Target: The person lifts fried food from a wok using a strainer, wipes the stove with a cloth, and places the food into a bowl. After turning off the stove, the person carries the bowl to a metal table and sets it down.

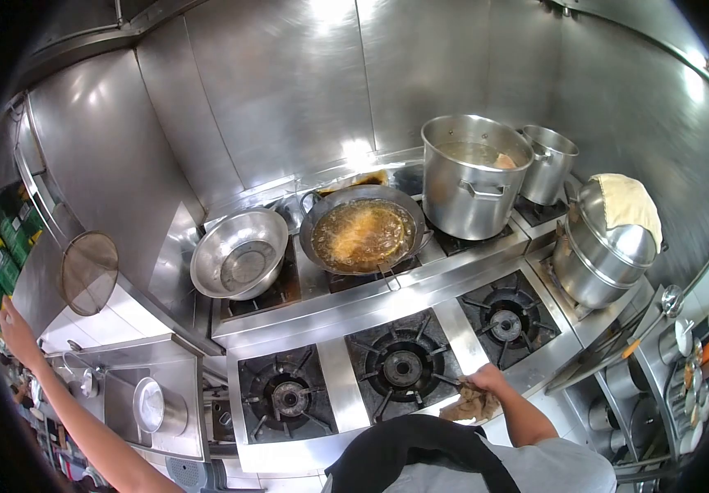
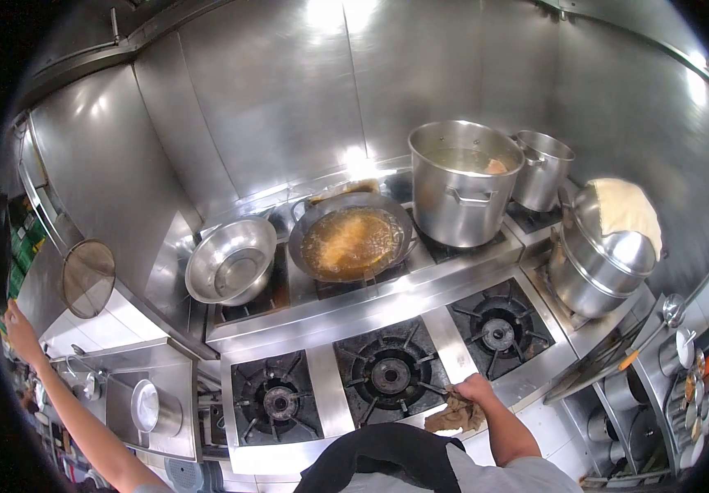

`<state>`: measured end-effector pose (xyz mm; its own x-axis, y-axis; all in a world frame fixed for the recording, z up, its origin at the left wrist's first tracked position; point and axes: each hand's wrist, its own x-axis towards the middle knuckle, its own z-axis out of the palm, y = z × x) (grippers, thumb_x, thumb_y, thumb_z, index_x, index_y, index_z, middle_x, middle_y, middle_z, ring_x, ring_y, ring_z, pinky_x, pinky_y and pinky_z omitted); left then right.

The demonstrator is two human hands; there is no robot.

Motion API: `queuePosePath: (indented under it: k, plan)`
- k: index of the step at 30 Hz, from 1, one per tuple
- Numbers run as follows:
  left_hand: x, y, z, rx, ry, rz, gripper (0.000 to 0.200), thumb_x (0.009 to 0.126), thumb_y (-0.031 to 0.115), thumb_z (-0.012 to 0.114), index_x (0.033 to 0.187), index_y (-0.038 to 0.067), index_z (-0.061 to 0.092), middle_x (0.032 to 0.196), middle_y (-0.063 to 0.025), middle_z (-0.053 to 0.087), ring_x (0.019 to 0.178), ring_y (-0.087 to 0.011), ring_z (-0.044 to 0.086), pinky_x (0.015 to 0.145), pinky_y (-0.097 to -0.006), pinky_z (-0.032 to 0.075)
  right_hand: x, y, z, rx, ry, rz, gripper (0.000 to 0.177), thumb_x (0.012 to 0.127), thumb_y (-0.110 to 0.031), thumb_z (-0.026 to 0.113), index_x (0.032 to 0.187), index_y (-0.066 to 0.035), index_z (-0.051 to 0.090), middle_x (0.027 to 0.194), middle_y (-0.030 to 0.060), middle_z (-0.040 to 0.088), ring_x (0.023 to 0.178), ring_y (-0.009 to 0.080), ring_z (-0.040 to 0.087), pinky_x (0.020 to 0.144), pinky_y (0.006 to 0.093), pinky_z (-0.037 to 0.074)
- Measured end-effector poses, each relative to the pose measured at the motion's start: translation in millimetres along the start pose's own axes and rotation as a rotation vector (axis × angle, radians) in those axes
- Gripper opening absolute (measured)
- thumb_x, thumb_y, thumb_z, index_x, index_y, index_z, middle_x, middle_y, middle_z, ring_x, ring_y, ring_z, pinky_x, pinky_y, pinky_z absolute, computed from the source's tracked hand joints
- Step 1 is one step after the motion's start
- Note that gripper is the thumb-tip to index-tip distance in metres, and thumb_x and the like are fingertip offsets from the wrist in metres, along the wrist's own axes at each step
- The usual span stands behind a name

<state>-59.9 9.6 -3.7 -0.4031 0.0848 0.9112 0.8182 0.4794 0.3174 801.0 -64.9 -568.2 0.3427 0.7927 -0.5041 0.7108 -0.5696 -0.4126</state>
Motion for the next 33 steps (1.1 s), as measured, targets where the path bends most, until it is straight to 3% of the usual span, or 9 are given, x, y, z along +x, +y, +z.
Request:
queuePosePath:
  k: [5, 10, 17, 33]
  plan:
    - [-2, -1, -1, -0.018, 0.027, 0.093, 0.054, 0.091, 0.050, 0.034, 0.109, 0.005, 0.057, 0.106, -0.0184, 0.058, 0.099, -0.0373, 0.052, 0.082, -0.0418, 0.040, 2, 0, 1, -0.033, -0.013, -0.007, 0.049, 0.066, -0.041, 0.062, 0.091, 0.001, 0.065, 0.098, 0.0215, 0.062, 0.094, 0.0316, 0.060, 0.079, 0.0364, 0.047]
    - [-6, 11, -7, -0.044, 0.056, -0.016, 0.062, 0.087, 0.057, 0.035, 0.110, 0.004, 0.057, 0.104, -0.0208, 0.058, 0.100, -0.0387, 0.052, 0.082, -0.0432, 0.040, 1, 0, 1, 0.006, 0.011, 0.002, 0.047, 0.065, -0.039, 0.063, 0.090, 0.001, 0.065, 0.096, 0.0216, 0.062, 0.091, 0.0321, 0.061, 0.077, 0.0367, 0.048]
    - [-9, 15, -11, -0.033, 0.063, 0.033, 0.064, 0.087, 0.058, 0.035, 0.111, 0.003, 0.056, 0.105, -0.0215, 0.058, 0.101, -0.0390, 0.052, 0.085, -0.0439, 0.039, -12, -14, -11, 0.006, -0.022, 0.038, 0.047, 0.065, -0.038, 0.064, 0.089, 0.002, 0.065, 0.096, 0.0218, 0.062, 0.090, 0.0323, 0.061, 0.077, 0.0367, 0.048]
    - [-1, 5, -4, -0.013, 0.015, -0.057, 0.065, 0.086, 0.059, 0.035, 0.112, 0.003, 0.057, 0.108, -0.0223, 0.057, 0.104, -0.0387, 0.051, 0.085, -0.0431, 0.040, -11, -10, -8, 0.090, -0.002, 0.080, 0.042, 0.063, -0.031, 0.062, 0.090, 0.001, 0.063, 0.093, 0.0212, 0.063, 0.086, 0.0312, 0.062, 0.073, 0.0361, 0.048]
